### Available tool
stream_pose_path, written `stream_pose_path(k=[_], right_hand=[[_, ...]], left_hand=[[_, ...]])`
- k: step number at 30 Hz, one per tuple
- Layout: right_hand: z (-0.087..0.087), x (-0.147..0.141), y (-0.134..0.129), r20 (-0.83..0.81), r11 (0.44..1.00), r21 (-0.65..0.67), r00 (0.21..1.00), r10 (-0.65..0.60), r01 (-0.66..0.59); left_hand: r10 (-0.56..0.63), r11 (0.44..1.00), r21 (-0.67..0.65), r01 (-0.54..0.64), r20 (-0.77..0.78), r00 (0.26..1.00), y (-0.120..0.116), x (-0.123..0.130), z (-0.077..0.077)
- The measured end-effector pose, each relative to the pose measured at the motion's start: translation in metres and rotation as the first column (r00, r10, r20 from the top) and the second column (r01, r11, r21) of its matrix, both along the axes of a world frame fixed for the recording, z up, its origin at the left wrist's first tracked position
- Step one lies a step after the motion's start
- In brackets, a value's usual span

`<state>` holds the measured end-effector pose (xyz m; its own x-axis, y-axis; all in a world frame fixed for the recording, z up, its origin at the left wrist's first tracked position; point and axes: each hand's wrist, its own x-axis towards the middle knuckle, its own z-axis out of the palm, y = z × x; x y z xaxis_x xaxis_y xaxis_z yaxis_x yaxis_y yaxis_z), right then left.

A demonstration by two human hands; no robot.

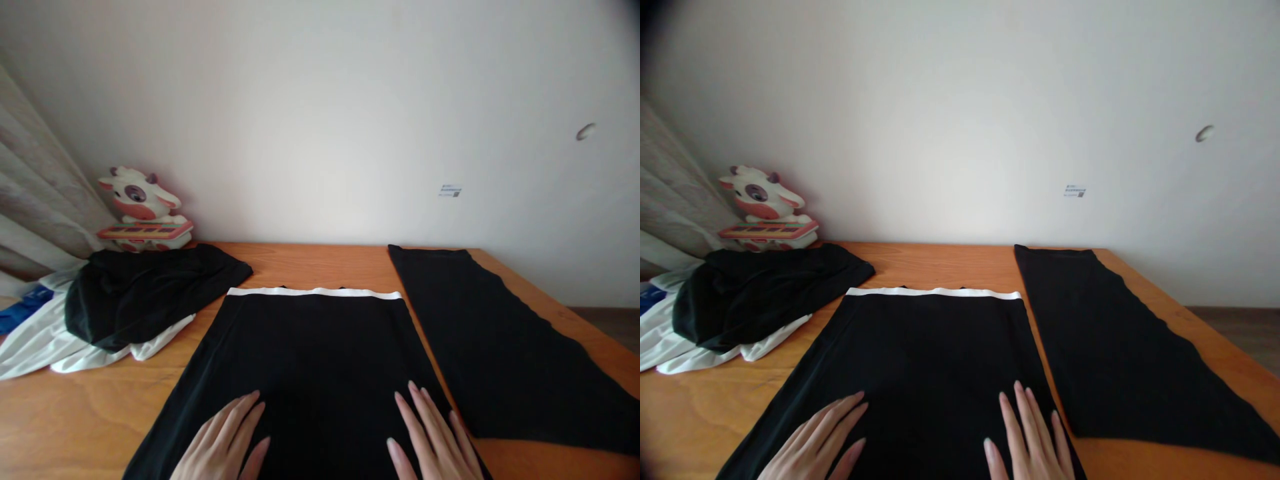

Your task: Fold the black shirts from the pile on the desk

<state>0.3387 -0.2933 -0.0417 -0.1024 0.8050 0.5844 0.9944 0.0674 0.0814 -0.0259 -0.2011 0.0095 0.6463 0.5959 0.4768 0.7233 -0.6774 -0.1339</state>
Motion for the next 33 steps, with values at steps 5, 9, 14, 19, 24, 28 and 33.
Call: stream_pose_path(k=[5, 9, 14, 19, 24, 28, 33], right_hand=[[0.011, -0.050, 0.040, -0.041, 0.985, -0.033, 0.985, 0.167, -0.168], [0.008, -0.058, 0.055, -0.041, 0.975, -0.087, 0.979, 0.200, -0.203], [-0.001, -0.040, 0.051, -0.009, 0.984, -0.051, 0.985, 0.172, -0.172], [-0.002, -0.028, 0.048, 0.056, 0.981, -0.047, 0.980, 0.192, -0.189], [0.018, -0.043, 0.057, 0.053, 0.952, -0.089, 0.953, 0.299, -0.294], [0.028, -0.058, 0.068, 0.004, 0.882, -0.158, 0.893, 0.450, -0.444], [0.014, -0.058, 0.072, -0.001, 0.876, -0.151, 0.887, 0.462, -0.457]], left_hand=[[-0.022, 0.997, -0.073, 0.021, -0.006, 1.000, 0.026, 0.068, 0.004], [-0.033, 0.999, -0.039, 0.031, -0.059, 0.998, 0.033, 0.085, -0.010], [-0.093, 0.995, -0.045, 0.089, -0.082, 0.992, 0.029, 0.067, 0.001], [-0.106, 0.988, -0.119, 0.097, -0.072, 0.992, 0.026, 0.058, 0.010], [-0.102, 0.980, -0.173, 0.095, -0.029, 0.994, 0.042, 0.063, 0.009], [-0.066, 0.980, -0.191, 0.057, -0.042, 0.997, 0.062, 0.063, -0.001], [-0.054, 0.987, -0.156, 0.044, -0.061, 0.997, 0.060, 0.054, -0.012]])
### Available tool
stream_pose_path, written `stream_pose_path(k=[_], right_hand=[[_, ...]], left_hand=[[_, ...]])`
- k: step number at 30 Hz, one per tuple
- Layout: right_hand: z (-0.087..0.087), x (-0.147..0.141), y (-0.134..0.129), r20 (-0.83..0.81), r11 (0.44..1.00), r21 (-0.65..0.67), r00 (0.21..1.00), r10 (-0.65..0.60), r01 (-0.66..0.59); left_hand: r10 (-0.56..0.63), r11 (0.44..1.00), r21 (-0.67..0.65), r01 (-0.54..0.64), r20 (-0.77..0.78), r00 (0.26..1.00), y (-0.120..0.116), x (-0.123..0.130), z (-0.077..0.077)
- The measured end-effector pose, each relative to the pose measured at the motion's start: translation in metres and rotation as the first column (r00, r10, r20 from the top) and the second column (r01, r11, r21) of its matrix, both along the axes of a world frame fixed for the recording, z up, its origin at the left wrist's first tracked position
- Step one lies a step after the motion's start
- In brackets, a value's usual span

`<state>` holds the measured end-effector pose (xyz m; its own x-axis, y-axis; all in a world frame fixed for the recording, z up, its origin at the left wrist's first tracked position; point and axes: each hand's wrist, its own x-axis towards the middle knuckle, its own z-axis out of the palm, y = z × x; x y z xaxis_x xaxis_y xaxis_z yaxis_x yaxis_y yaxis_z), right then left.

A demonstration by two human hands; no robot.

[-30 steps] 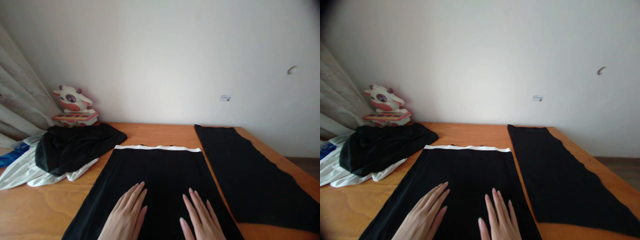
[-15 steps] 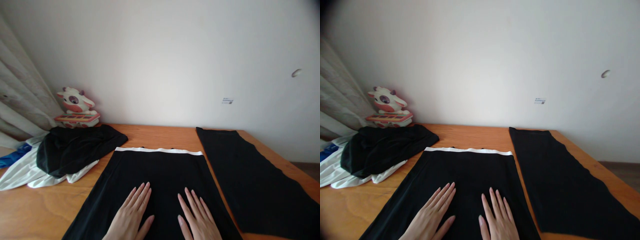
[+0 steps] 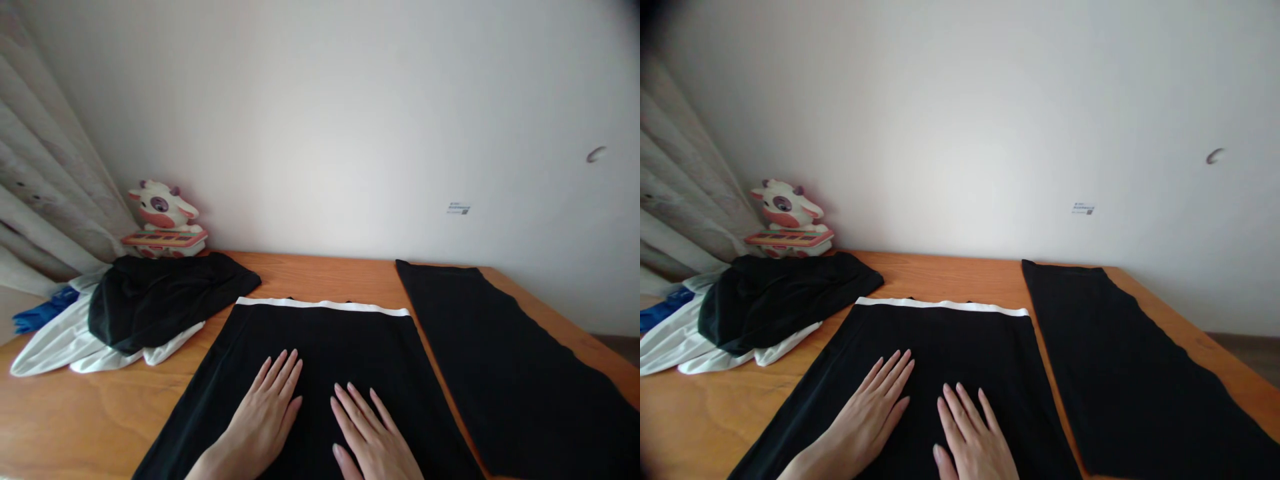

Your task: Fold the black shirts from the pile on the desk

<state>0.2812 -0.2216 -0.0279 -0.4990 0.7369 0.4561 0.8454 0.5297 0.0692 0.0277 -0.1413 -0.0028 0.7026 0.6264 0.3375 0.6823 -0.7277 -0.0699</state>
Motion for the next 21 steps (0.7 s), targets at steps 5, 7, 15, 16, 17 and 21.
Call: stream_pose_path(k=[5, 7, 15, 16, 17, 21], right_hand=[[-0.012, 0.006, -0.003, -0.014, 0.999, -0.043, 1.000, 0.000, 0.000], [-0.009, 0.005, -0.002, -0.034, 0.992, -0.126, 0.999, -0.011, 0.007], [0.042, -0.024, 0.075, -0.060, 0.804, -0.552, 0.951, -0.302, 0.220], [0.045, -0.027, 0.090, -0.057, 0.797, -0.562, 0.950, -0.307, 0.223], [0.046, -0.028, 0.105, -0.055, 0.785, -0.572, 0.944, -0.325, 0.237], [0.036, -0.024, 0.143, -0.078, 0.783, -0.543, 0.911, -0.405, 0.302]], left_hand=[[-0.017, 1.000, -0.002, 0.017, -0.054, 0.998, -0.009, -0.009, 0.005], [-0.014, 1.000, -0.024, 0.013, -0.055, 0.998, -0.006, -0.009, 0.005], [0.045, 0.977, -0.205, -0.060, -0.080, 0.996, 0.049, 0.058, 0.004], [0.061, 0.973, -0.217, -0.077, -0.081, 0.995, 0.059, 0.069, 0.003], [0.089, 0.970, -0.221, -0.104, -0.079, 0.993, 0.067, 0.077, 0.002], [0.164, 0.970, -0.178, -0.165, -0.018, 0.986, 0.091, 0.092, -0.007]])
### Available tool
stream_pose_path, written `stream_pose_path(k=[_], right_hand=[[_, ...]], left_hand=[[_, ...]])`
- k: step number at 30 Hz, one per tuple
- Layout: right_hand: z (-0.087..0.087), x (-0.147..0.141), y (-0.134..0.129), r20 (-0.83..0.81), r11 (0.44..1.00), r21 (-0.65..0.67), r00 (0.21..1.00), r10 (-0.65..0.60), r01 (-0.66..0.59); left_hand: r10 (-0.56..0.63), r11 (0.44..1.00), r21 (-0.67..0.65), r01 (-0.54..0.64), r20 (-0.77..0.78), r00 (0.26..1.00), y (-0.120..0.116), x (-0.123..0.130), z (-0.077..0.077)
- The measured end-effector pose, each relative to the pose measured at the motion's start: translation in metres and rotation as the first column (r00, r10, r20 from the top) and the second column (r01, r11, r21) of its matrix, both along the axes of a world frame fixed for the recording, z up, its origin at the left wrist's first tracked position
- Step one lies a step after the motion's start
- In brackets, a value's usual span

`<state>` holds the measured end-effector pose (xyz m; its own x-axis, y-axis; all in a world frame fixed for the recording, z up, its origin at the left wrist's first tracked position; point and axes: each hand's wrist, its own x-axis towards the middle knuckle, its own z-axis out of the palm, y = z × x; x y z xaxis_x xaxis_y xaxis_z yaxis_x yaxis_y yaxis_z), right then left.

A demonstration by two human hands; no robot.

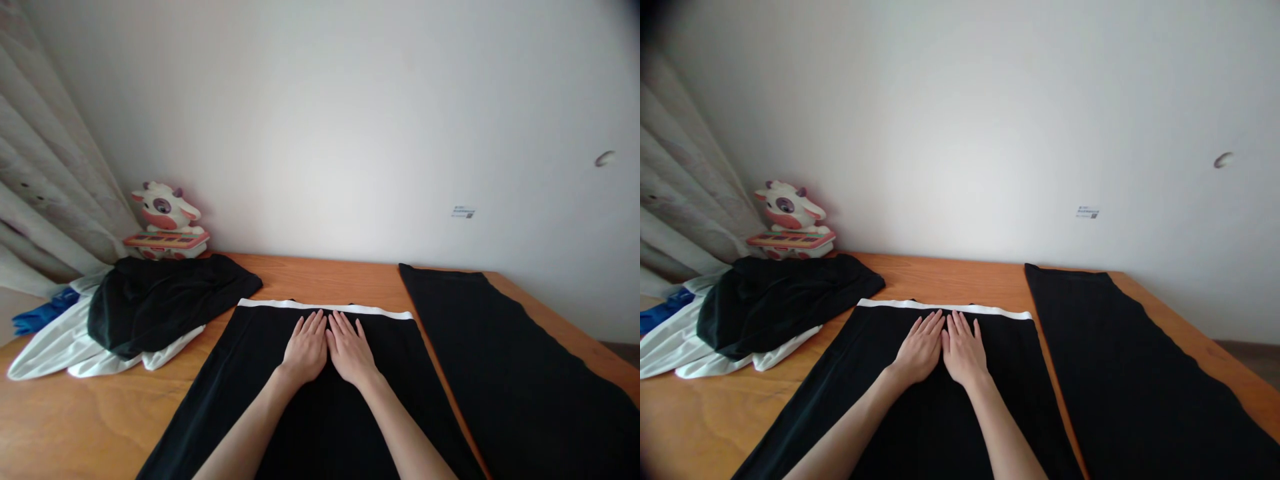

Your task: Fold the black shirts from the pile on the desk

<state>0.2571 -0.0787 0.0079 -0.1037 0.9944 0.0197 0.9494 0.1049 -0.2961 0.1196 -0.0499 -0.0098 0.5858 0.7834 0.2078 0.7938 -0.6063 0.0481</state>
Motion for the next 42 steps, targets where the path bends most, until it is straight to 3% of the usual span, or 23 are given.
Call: stream_pose_path(k=[4, 8, 17, 20, 24, 29, 42], right_hand=[[-0.012, 0.007, 0.007, 0.023, 0.997, 0.043, 0.998, -0.062, 0.060], [-0.016, 0.022, 0.008, 0.091, 0.978, 0.071, 0.975, -0.202, 0.196], [-0.024, 0.105, 0.004, 0.209, 0.866, 0.043, 0.843, -0.496, 0.499], [-0.028, 0.120, 0.002, 0.213, 0.875, 0.032, 0.852, -0.477, 0.482], [-0.031, 0.134, 0.000, 0.201, 0.905, 0.048, 0.884, -0.423, 0.422], [-0.039, 0.152, -0.001, 0.202, 0.928, 0.135, 0.907, -0.370, 0.348], [-0.042, 0.159, -0.001, 0.224, 0.927, 0.092, 0.900, -0.374, 0.363]], left_hand=[[-0.003, 1.000, 0.030, 0.002, 0.053, 0.999, 0.009, -0.003, -0.010], [0.089, 0.995, 0.045, -0.094, 0.102, 0.991, 0.019, -0.016, -0.013], [0.351, 0.936, -0.002, -0.351, 0.028, 0.936, 0.058, -0.118, -0.016], [0.335, 0.942, -0.035, -0.335, 0.021, 0.942, 0.066, -0.142, -0.019], [0.305, 0.952, -0.030, -0.303, 0.073, 0.950, 0.070, -0.155, -0.019], [0.263, 0.964, -0.009, -0.265, 0.150, 0.953, 0.069, -0.163, -0.014], [0.302, 0.952, 0.013, -0.305, 0.115, 0.946, 0.070, -0.164, -0.024]])
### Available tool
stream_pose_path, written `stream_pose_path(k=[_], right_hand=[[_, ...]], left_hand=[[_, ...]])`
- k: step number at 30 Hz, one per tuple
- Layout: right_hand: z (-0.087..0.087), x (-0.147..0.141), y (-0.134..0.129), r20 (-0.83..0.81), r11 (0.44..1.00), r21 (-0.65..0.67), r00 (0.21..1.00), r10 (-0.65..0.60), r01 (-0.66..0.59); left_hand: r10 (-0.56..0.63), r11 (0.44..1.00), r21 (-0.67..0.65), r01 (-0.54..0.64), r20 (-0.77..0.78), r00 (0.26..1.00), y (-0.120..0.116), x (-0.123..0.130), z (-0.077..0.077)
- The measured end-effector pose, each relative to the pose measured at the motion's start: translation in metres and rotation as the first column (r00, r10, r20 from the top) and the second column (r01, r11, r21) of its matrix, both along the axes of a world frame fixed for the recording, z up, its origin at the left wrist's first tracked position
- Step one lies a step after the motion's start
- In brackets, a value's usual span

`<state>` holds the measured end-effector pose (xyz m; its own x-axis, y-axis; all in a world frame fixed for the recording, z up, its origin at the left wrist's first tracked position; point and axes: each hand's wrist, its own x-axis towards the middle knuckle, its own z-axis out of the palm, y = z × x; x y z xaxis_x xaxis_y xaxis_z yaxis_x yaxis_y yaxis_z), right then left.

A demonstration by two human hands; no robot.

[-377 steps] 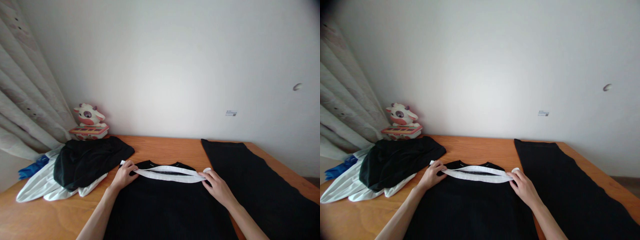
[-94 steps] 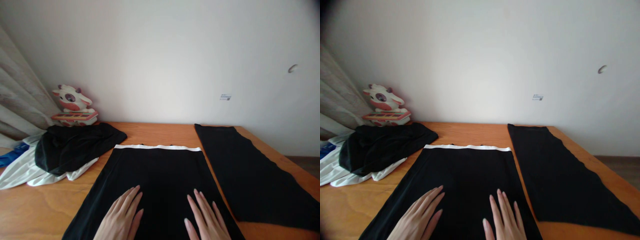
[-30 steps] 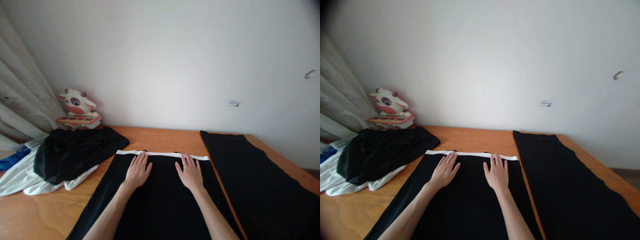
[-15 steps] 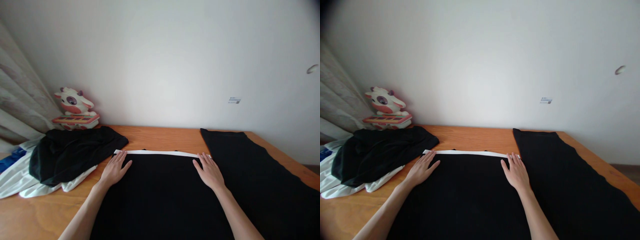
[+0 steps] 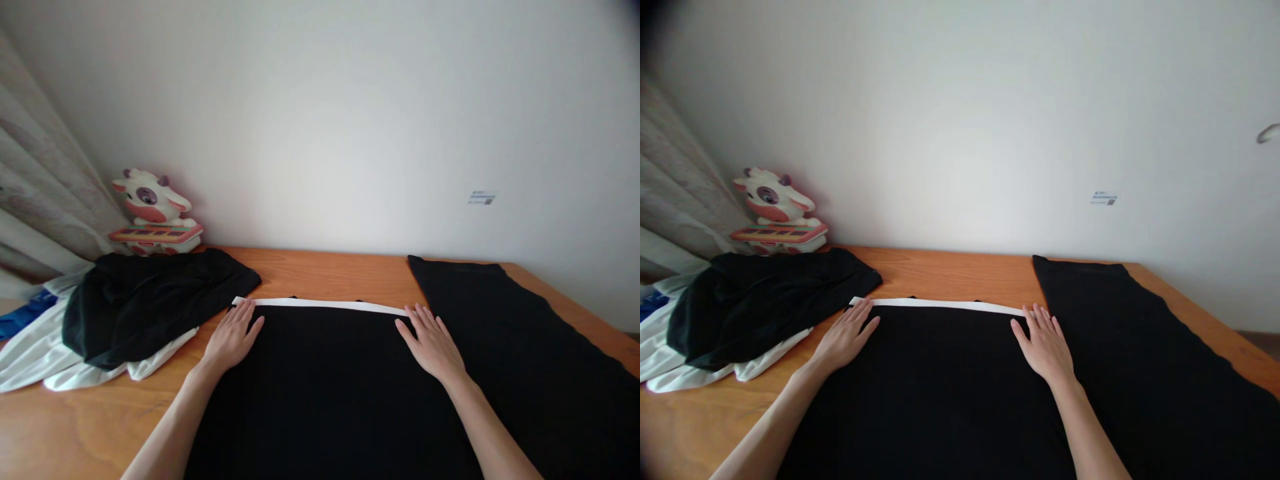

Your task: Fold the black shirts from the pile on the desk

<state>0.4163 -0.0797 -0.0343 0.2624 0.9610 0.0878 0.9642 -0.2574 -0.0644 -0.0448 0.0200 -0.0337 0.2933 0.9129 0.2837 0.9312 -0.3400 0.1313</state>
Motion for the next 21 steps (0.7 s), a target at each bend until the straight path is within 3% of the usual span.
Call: stream_pose_path(k=[9, 14, 18, 21], right_hand=[[-0.007, 0.002, 0.002, -0.027, 0.999, 0.030, 0.999, -0.019, 0.020], [-0.007, -0.003, 0.000, -0.076, 0.990, 0.140, 0.997, 0.005, 0.006], [0.006, -0.012, -0.002, 0.033, 0.966, 0.256, 0.999, 0.026, -0.034], [0.023, -0.021, -0.018, 0.102, 0.959, 0.272, 0.994, 0.049, -0.075]], left_hand=[[0.013, 1.000, -0.013, -0.013, 0.010, 1.000, -0.002, 0.006, 0.003], [0.018, 0.998, 0.062, -0.025, 0.110, 0.994, -0.003, 0.009, 0.012], [-0.094, 0.986, 0.148, 0.078, 0.100, 0.991, -0.007, 0.014, 0.027], [-0.197, 0.970, 0.158, 0.187, 0.049, 0.979, -0.030, 0.019, 0.041]])
